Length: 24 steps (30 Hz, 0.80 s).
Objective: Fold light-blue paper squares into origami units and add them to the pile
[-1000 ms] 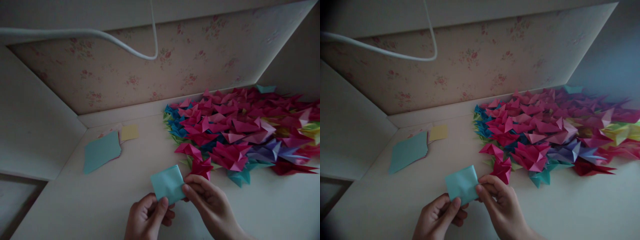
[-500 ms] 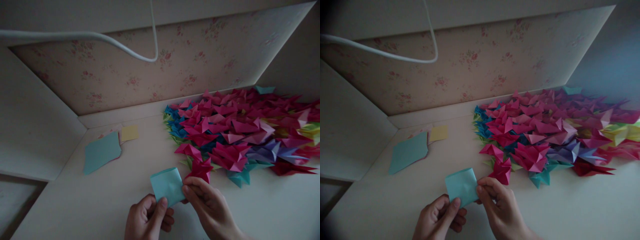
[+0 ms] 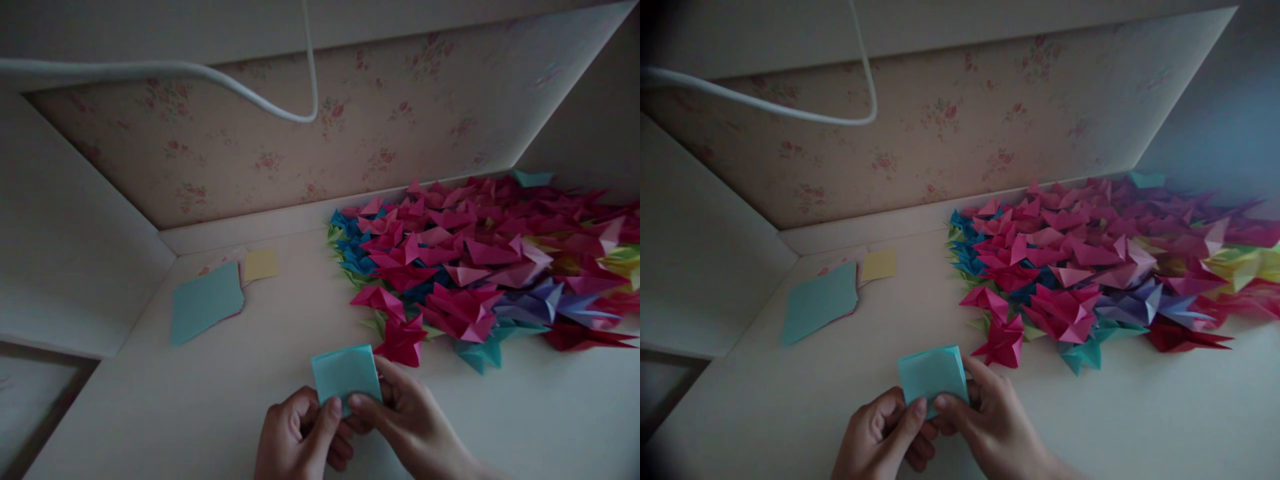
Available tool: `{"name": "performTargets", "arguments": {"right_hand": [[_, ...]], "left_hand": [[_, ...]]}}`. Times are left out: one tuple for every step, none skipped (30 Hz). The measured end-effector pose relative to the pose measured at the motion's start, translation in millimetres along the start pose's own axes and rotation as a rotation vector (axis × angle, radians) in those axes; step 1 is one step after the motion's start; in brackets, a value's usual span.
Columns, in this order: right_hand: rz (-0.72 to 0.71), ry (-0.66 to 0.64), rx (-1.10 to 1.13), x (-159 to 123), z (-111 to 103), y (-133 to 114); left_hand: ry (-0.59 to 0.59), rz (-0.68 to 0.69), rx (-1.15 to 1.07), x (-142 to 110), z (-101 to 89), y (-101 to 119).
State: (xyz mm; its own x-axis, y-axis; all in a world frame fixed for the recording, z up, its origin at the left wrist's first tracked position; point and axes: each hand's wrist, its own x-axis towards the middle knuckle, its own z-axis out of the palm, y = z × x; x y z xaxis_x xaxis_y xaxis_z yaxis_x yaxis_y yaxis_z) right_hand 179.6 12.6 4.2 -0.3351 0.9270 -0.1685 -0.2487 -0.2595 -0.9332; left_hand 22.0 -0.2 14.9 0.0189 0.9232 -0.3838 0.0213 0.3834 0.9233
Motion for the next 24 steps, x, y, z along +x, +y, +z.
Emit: {"name": "performTargets", "arguments": {"right_hand": [[0.012, 0.007, -0.013, 0.0, -1.3, -0.7], [0.025, 0.006, -0.018, -0.2, -2.6, -1.2], [0.038, -0.004, -0.022, -0.4, -3.8, -1.5], [0.047, -0.016, -0.027, -0.7, -5.1, -1.6], [0.05, -0.031, -0.039, -1.1, -6.3, -1.3], [0.051, -0.051, -0.062, -1.3, -7.5, -0.8], [0.047, -0.067, -0.095, -1.5, -8.7, 0.1], [0.039, -0.076, -0.134, -1.6, -10.0, 1.3], [0.025, -0.076, -0.174, -1.6, -11.2, 2.7], [0.011, -0.068, -0.205, -1.5, -12.3, 4.1], [-0.001, -0.059, -0.224, -1.4, -13.4, 5.5], [-0.008, -0.053, -0.229, -1.4, -14.3, 6.5], [-0.011, -0.05, -0.225, -1.5, -14.9, 7.1], [-0.01, -0.057, -0.217, -1.7, -15.3, 7.2], [-0.007, -0.068, -0.209, -2.1, -15.5, 6.8], [-0.001, -0.081, -0.203, -2.5, -15.3, 6.1], [0.004, -0.093, -0.197, -2.9, -15.0, 5.2], [0.009, -0.102, -0.189, -3.2, -14.6, 4.3], [0.017, -0.107, -0.177, -3.2, -14.0, 3.6], [0.029, -0.103, -0.161, -3.1, -13.5, 3.0], [0.042, -0.091, -0.141, -2.6, -13.0, 2.7], [0.053, -0.073, -0.118, -2.1, -12.7, 2.4], [0.064, -0.053, -0.098, -1.4, -12.3, 2.1], [0.073, -0.039, -0.087, -0.8, -12.1, 1.7]], "left_hand": [[0.003, -0.003, -0.009, 0.1, -0.3, 0.9], [0.008, -0.006, -0.017, 0.1, -0.6, 1.9], [0.014, -0.011, -0.022, 0.2, -1.1, 2.9], [0.02, -0.014, -0.028, 0.3, -1.6, 3.7], [0.024, -0.015, -0.034, 0.4, -2.1, 4.4], [0.025, -0.015, -0.041, 0.6, -2.5, 4.8], [0.026, -0.013, -0.05, 0.9, -3.0, 5.0], [0.025, -0.01, -0.059, 1.3, -3.3, 5.0], [0.026, -0.008, -0.065, 1.7, -3.6, 4.8], [0.031, -0.003, -0.067, 2.0, -3.8, 4.6], [0.04, 0.004, -0.066, 2.3, -3.9, 4.4], [0.052, 0.011, -0.063, 2.5, -4.0, 4.3], [0.065, 0.017, -0.058, 2.5, -4.1, 4.2], [0.076, 0.021, -0.052, 2.5, -4.1, 4.3], [0.084, 0.021, -0.048, 2.4, -4.0, 4.5], [0.086, 0.018, -0.044, 2.2, -3.9, 4.8], [0.083, 0.015, -0.042, 2.0, -3.8, 5.1], [0.077, 0.013, -0.042, 1.9, -3.8, 5.3], [0.07, 0.014, -0.043, 1.8, -3.9, 5.3], [0.062, 0.014, -0.046, 1.9, -4.1, 5.1], [0.052, 0.014, -0.049, 2.1, -4.5, 4.5], [0.041, 0.014, -0.052, 2.3, -5.0, 3.7], [0.028, 0.012, -0.053, 2.7, -5.7, 2.8], [0.016, 0.008, -0.052, 3.1, -6.4, 1.9]]}}
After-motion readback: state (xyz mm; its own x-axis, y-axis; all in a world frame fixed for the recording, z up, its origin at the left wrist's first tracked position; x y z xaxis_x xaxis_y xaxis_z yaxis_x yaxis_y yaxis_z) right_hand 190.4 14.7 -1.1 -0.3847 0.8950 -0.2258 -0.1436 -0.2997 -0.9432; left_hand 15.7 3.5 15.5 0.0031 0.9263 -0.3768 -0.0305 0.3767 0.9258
